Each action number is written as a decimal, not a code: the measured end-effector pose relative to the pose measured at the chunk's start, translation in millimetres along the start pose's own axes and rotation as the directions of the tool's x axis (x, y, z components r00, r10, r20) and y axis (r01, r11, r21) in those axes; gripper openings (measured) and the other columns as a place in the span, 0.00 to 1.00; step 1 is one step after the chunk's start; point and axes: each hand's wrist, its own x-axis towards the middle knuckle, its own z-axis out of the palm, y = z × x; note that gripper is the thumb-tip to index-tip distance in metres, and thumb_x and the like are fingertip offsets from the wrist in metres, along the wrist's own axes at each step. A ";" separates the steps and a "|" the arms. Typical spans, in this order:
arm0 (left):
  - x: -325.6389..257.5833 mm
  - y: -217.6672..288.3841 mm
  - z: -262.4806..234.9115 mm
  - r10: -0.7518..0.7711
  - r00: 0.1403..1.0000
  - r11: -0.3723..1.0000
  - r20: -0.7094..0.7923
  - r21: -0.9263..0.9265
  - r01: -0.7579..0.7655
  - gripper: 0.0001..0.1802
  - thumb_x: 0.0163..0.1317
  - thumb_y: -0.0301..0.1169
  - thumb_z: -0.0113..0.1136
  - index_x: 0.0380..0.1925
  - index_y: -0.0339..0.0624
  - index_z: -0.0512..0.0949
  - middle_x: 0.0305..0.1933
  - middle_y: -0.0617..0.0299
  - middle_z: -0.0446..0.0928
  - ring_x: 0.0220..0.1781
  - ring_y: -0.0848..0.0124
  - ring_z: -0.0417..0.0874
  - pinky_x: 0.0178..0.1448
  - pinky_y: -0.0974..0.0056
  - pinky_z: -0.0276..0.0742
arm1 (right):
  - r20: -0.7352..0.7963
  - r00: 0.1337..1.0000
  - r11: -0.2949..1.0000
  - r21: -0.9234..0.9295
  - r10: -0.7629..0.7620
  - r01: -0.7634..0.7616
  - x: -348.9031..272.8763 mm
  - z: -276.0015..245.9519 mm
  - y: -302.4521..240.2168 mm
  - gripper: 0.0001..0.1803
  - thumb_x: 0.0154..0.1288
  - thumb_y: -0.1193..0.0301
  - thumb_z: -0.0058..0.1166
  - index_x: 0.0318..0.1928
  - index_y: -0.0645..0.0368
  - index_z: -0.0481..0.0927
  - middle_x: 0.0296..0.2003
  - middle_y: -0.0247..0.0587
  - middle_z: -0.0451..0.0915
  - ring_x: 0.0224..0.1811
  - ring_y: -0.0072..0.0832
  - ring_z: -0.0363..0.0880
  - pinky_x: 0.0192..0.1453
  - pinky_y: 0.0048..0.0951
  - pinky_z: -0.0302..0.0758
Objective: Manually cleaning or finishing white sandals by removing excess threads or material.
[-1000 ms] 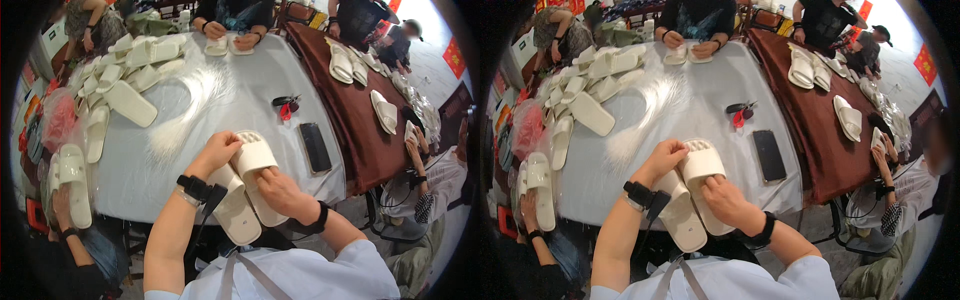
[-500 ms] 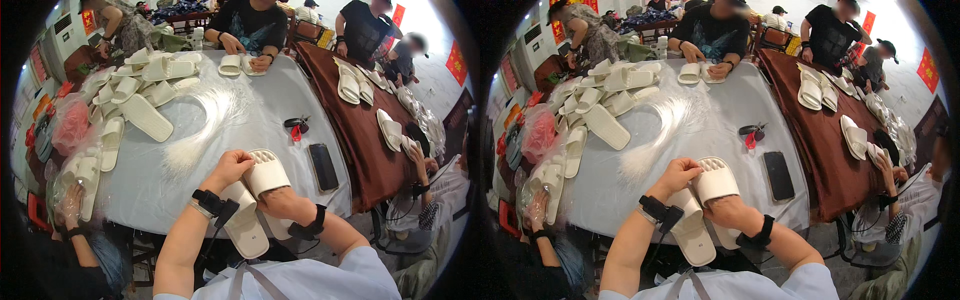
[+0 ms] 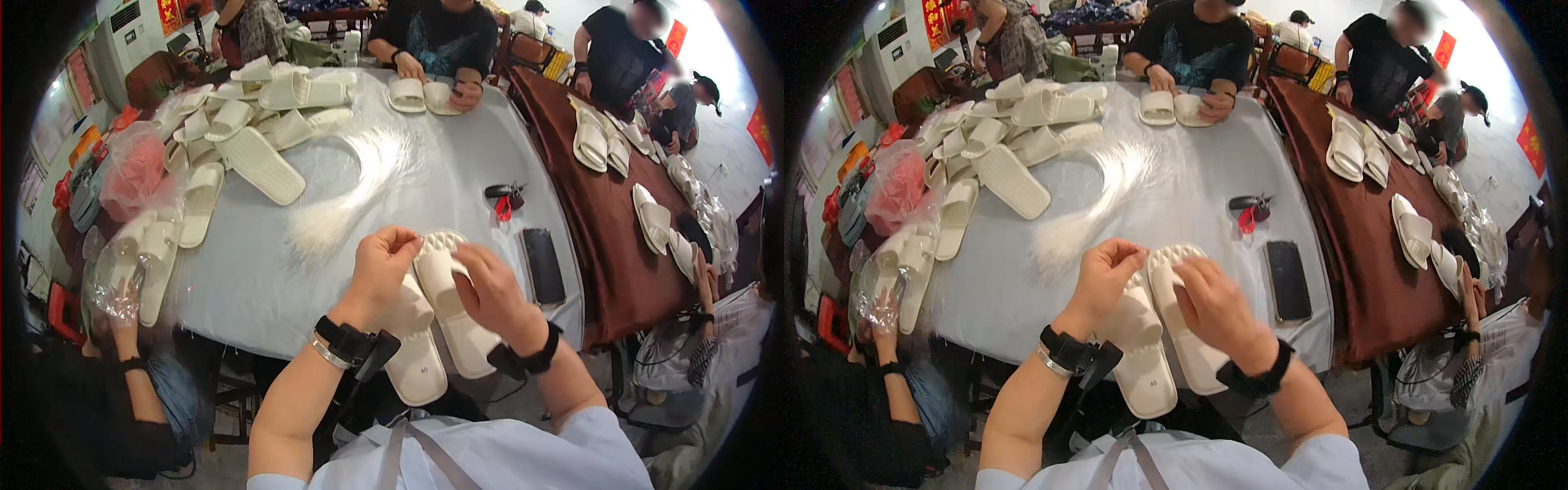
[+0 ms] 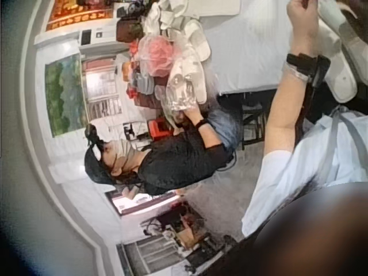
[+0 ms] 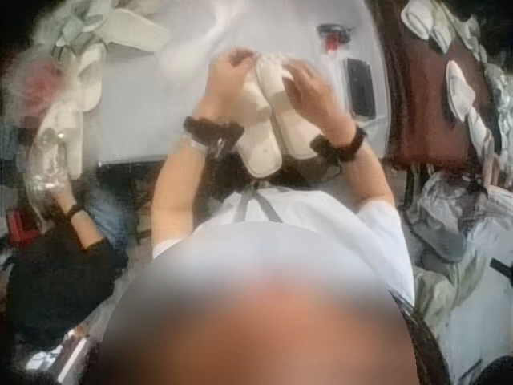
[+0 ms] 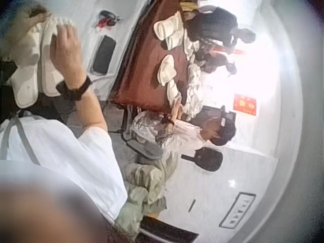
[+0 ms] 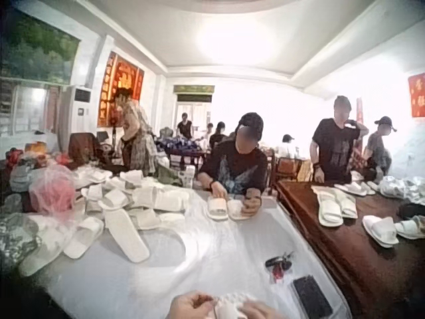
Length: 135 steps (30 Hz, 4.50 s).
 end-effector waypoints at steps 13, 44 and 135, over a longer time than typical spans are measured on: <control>-35.6 -29.4 20.0 0.078 0.986 0.974 -0.150 -0.200 -0.108 0.07 0.66 0.28 0.61 0.38 0.35 0.80 0.34 0.64 0.81 0.36 0.79 0.80 0.42 0.73 0.76 | 0.016 0.996 0.958 0.272 0.084 -0.085 4.3 45.6 10.9 0.12 0.60 0.83 0.54 0.46 0.66 0.77 0.33 0.50 0.80 0.36 0.43 0.81 0.38 0.36 0.78; -34.7 -33.8 6.8 0.044 0.999 0.979 -0.017 -0.200 -0.046 0.07 0.65 0.24 0.60 0.42 0.36 0.80 0.37 0.67 0.80 0.38 0.80 0.79 0.44 0.74 0.75 | -0.066 0.997 0.954 0.299 0.044 -0.023 -2.0 49.7 21.6 0.08 0.57 0.84 0.57 0.38 0.66 0.77 0.27 0.45 0.77 0.29 0.39 0.77 0.32 0.33 0.74; -36.9 -28.6 7.3 -0.056 0.998 0.998 0.015 -0.025 0.056 0.08 0.72 0.32 0.52 0.36 0.38 0.74 0.28 0.70 0.73 0.29 0.83 0.70 0.33 0.75 0.69 | 0.008 1.000 0.976 0.218 0.003 -0.005 6.9 44.0 11.3 0.06 0.56 0.84 0.57 0.34 0.65 0.76 0.28 0.47 0.77 0.33 0.44 0.77 0.36 0.37 0.74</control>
